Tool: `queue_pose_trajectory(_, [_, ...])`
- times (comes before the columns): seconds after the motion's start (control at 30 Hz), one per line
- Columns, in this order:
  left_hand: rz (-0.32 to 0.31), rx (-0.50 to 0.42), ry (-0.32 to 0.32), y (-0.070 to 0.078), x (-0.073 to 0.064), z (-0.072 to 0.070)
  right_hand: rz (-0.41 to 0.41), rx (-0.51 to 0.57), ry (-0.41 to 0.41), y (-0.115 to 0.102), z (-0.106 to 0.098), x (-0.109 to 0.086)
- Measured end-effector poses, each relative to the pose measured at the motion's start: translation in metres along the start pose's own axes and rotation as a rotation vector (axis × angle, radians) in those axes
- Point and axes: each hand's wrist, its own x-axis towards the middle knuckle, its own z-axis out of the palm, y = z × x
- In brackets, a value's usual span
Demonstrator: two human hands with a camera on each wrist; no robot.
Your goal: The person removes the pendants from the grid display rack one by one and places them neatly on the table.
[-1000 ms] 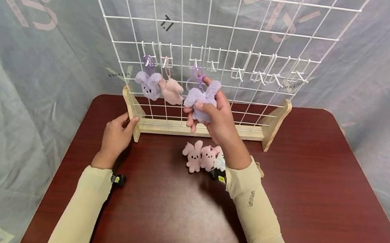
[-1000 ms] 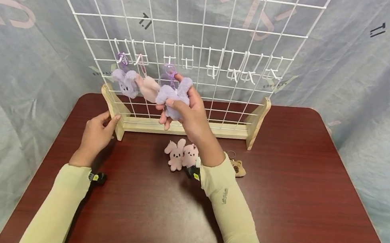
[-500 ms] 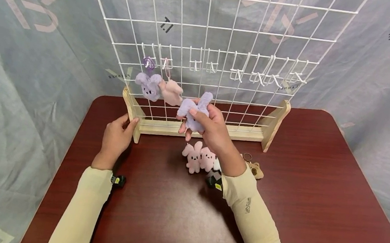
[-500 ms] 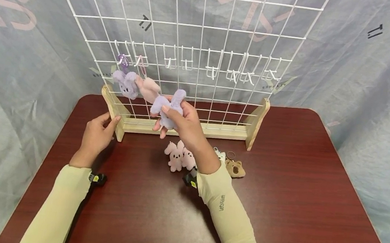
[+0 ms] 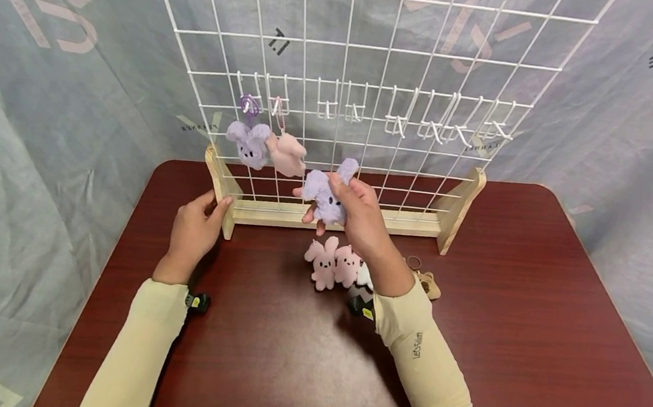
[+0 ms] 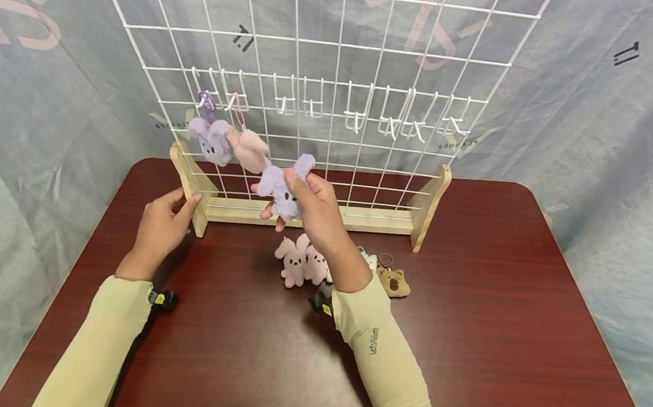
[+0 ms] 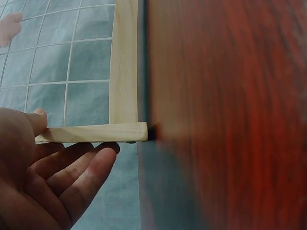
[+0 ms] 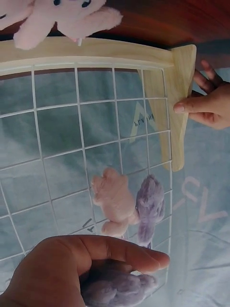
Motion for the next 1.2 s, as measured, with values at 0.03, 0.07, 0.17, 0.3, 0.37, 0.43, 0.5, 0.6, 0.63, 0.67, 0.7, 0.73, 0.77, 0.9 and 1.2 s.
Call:
queue_pose_trajectory(0.03, [-0.001, 0.001, 0.0, 0.0, 0.0, 0.0, 0.003, 0.004, 0.003, 0.001, 0.0, 0.0])
queue_pose_trajectory(0.07, [-0.003, -0.001, -0.001, 0.0, 0.0, 0.0, 0.003, 0.007, 0.006, 0.001, 0.0, 0.0])
queue_pose_trajectory(0.17, [-0.001, -0.005, -0.002, -0.001, 0.0, 0.0, -0.003, 0.005, 0.008, 0.003, -0.001, -0.001])
queue_pose_trajectory(0.3, [0.005, -0.005, -0.003, 0.0, 0.0, -0.001, -0.017, -0.024, 0.013, 0.004, -0.002, 0.0])
queue_pose_trajectory(0.37, [0.007, -0.004, 0.0, 0.0, 0.0, -0.001, -0.02, -0.024, 0.022, 0.005, -0.003, 0.001])
queue_pose_trajectory(0.43, [0.007, -0.005, 0.002, 0.0, 0.001, -0.001, -0.017, -0.014, 0.035, 0.005, -0.003, 0.002])
queue_pose_trajectory(0.5, [0.007, -0.005, 0.003, 0.0, 0.001, -0.001, -0.009, -0.001, 0.047, 0.006, -0.004, 0.002])
queue_pose_trajectory(0.6, [0.004, -0.005, 0.003, 0.001, 0.001, -0.001, -0.01, -0.008, 0.057, 0.006, -0.004, 0.002])
queue_pose_trajectory(0.63, [0.003, -0.004, 0.003, 0.001, 0.001, -0.001, -0.014, -0.016, 0.057, 0.006, -0.005, 0.003])
queue_pose_trajectory(0.67, [0.002, -0.005, 0.003, 0.001, 0.001, -0.001, -0.018, -0.025, 0.057, 0.007, -0.005, 0.003])
queue_pose_trajectory(0.7, [0.001, -0.005, 0.003, 0.001, 0.0, -0.001, -0.023, -0.034, 0.056, 0.007, -0.005, 0.003])
queue_pose_trajectory(0.73, [0.0, -0.005, 0.002, 0.001, 0.0, -0.001, -0.027, -0.04, 0.055, 0.008, -0.005, 0.003])
queue_pose_trajectory(0.77, [0.0, -0.006, 0.001, 0.001, 0.0, -0.001, -0.031, -0.043, 0.057, 0.008, -0.006, 0.003])
queue_pose_trajectory(0.9, [0.001, -0.003, 0.0, 0.001, 0.0, -0.001, -0.002, -0.039, 0.073, 0.011, -0.007, 0.004])
queue_pose_trajectory(1.2, [0.003, -0.002, 0.012, -0.002, 0.001, 0.002, 0.098, -0.077, 0.037, 0.012, -0.006, 0.004])
